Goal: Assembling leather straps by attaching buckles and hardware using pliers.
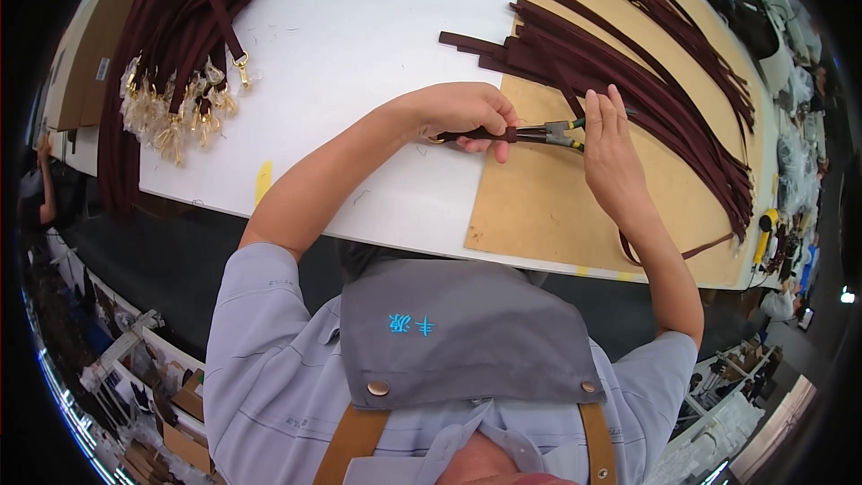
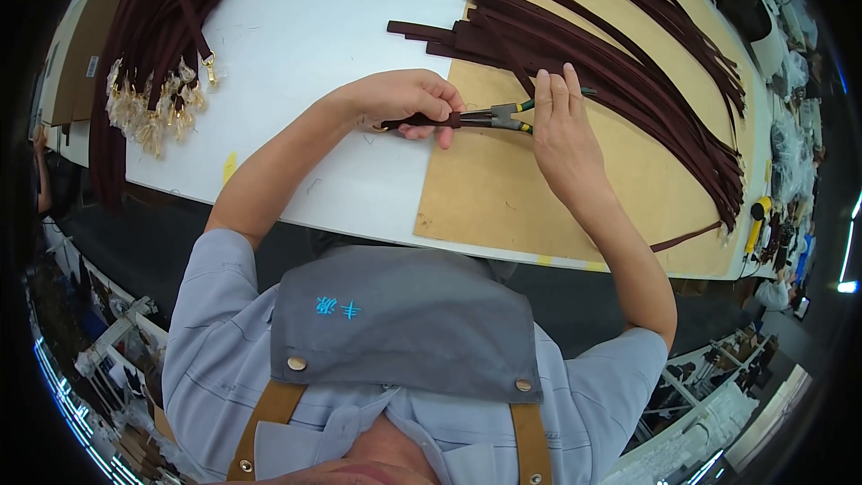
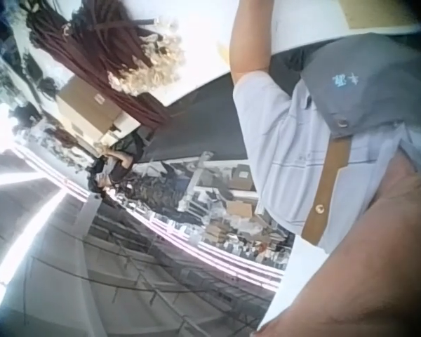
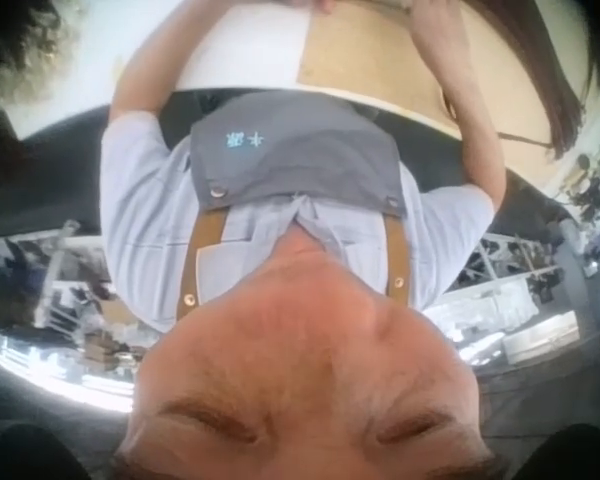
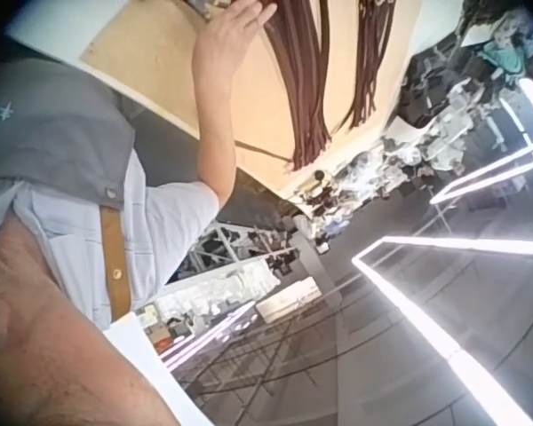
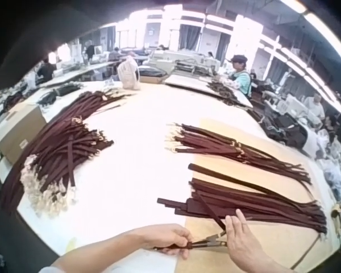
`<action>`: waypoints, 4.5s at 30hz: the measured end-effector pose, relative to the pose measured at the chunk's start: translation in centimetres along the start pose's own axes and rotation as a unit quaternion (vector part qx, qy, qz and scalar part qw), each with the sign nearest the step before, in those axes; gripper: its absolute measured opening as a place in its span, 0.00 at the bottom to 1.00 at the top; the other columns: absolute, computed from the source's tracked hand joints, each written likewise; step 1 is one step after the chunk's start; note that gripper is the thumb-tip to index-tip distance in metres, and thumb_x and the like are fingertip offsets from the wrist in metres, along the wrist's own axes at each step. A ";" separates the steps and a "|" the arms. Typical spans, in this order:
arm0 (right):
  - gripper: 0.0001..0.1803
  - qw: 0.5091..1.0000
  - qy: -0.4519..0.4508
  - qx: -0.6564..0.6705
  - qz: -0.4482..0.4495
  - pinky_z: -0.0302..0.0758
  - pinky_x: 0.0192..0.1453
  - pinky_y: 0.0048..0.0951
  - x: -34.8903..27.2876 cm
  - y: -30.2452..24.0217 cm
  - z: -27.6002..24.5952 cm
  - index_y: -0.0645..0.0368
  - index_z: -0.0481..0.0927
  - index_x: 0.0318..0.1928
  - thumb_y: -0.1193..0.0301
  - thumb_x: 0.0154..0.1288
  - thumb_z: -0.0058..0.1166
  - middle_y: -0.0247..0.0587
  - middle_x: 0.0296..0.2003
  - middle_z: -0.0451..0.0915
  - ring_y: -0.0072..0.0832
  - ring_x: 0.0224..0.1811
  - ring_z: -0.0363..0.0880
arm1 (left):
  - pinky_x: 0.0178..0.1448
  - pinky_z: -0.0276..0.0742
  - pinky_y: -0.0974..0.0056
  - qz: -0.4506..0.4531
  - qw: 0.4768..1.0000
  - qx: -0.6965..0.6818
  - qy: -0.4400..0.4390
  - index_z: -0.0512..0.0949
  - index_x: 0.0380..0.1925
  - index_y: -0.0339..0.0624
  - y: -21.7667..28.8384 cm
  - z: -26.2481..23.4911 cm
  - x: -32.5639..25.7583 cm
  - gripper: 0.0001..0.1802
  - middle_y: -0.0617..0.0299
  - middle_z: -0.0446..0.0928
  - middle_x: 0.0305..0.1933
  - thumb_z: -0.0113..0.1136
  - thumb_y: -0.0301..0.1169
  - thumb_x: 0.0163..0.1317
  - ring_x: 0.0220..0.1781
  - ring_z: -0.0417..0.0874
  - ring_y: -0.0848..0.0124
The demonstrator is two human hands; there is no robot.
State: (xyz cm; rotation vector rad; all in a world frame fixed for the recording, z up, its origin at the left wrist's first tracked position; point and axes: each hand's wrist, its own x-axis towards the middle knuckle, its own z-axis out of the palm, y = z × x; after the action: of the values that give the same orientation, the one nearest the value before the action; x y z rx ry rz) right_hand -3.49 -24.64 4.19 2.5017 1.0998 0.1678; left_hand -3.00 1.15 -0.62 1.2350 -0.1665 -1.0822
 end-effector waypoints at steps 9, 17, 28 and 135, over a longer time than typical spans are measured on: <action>0.17 0.983 0.035 0.177 0.042 0.70 0.55 0.40 -0.2 0.0 1.5 0.68 0.69 0.50 0.81 0.60 0.49 0.51 0.45 0.71 0.45 0.50 0.70 | 0.21 0.63 0.75 0.011 0.999 -0.031 0.018 0.73 0.46 0.27 0.2 0.2 -0.5 0.15 0.55 0.80 0.29 0.47 0.23 0.60 0.17 0.68 0.82; 0.09 0.971 0.065 0.225 0.044 0.71 0.40 0.38 0.0 0.4 1.3 0.61 0.72 0.34 0.73 0.57 0.59 0.42 0.32 0.73 0.39 0.37 0.73 | 0.19 0.60 0.75 -0.020 1.000 0.007 0.015 0.78 0.38 0.29 0.3 0.5 -0.5 0.10 0.61 0.78 0.22 0.50 0.25 0.63 0.13 0.66 0.83; 0.09 0.970 0.068 0.224 0.066 0.73 0.38 0.37 -0.1 0.8 2.7 0.61 0.73 0.32 0.71 0.56 0.60 0.44 0.30 0.75 0.39 0.36 0.75 | 0.17 0.54 0.76 0.000 0.997 -0.048 0.063 0.77 0.34 0.31 0.1 1.3 0.5 0.09 0.67 0.72 0.18 0.51 0.27 0.61 0.13 0.60 0.84; 0.07 0.728 0.062 0.607 0.312 0.74 0.41 0.23 -3.7 5.0 1.6 0.65 0.78 0.41 0.74 0.65 0.56 0.36 0.34 0.79 0.22 0.35 0.78 | 0.32 0.61 0.71 0.118 0.960 0.225 0.117 0.76 0.40 0.35 -0.7 2.8 0.4 0.12 0.70 0.69 0.25 0.53 0.35 0.67 0.28 0.64 0.80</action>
State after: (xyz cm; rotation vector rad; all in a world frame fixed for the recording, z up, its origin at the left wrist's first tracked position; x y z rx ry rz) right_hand -2.19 -30.95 4.94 4.0315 0.2521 -0.3483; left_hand -4.96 -1.02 -0.30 1.6917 -0.3834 -0.7009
